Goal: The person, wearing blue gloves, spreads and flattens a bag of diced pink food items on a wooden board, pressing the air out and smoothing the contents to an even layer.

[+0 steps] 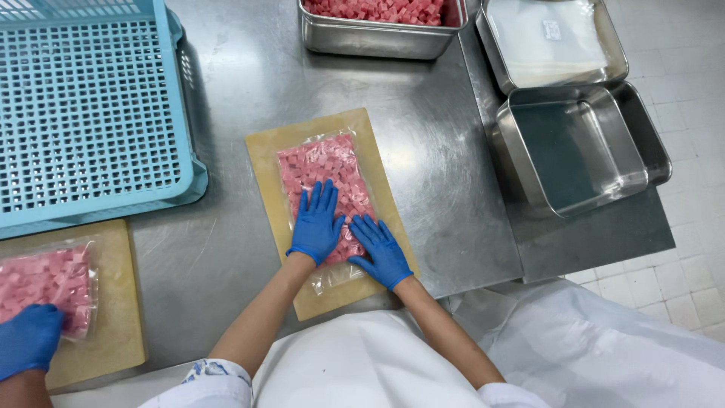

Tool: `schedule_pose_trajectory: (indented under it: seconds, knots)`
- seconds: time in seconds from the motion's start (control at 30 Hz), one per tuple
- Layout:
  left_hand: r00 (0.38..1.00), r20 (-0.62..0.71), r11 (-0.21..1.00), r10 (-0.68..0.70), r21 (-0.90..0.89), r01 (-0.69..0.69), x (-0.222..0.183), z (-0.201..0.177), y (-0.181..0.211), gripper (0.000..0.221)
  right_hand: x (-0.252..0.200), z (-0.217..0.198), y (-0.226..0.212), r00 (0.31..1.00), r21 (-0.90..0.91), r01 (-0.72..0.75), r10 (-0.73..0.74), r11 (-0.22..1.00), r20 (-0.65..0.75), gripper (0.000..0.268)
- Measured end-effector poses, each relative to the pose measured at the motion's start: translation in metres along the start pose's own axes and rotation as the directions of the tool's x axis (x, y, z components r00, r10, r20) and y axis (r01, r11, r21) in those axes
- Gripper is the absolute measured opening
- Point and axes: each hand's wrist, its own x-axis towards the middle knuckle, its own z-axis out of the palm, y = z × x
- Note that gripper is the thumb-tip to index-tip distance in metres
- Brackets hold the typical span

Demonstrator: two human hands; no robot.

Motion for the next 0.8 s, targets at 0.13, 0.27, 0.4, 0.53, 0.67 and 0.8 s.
schedule_pose_trajectory:
  seconds: [0.13, 0.27, 0.4, 0.53, 0.67, 0.8]
  knots:
    - [1.000, 0.001, 1.000, -0.015, 0.027, 0.015, -0.004, 0.003, 0.002, 0.063, 0.015, -0.017, -0.003, 0.996, 0.027, -0.071, 0.070, 0.997, 0.056, 0.072]
    - [0.996, -0.078, 0.999, -0.038, -0.003, 0.038, -0.005, 0.008, 0.000, 0.065, 0.059, -0.017, 0.004, 0.989, -0.094, -0.151, 0.151, 0.984, -0.002, 0.056]
    - [0.996, -0.084, 0.999, -0.039, 0.015, 0.040, -0.005, 0.017, -0.004, 0.061, 0.070, -0.007, 0.002, 0.996, -0.279, -0.067, 0.079, 0.958, 0.031, 0.052]
    - [0.995, -0.095, 0.999, -0.032, -0.007, 0.032, -0.003, 0.023, -0.004, 0.058, 0.070, 0.001, -0.009, 0.997, -0.418, -0.042, 0.065, 0.907, 0.042, 0.061]
    - [0.993, -0.115, 1.000, -0.029, -0.009, 0.028, -0.003, 0.031, -0.006, 0.058, 0.072, 0.000, -0.012, 0.993, -0.419, -0.072, 0.105, 0.905, 0.056, 0.064]
    - [0.991, -0.133, 1.000, -0.022, 0.005, 0.023, -0.002, 0.032, -0.006, 0.059, 0.071, 0.002, -0.016, 0.991, -0.394, -0.087, 0.122, 0.915, 0.063, 0.065]
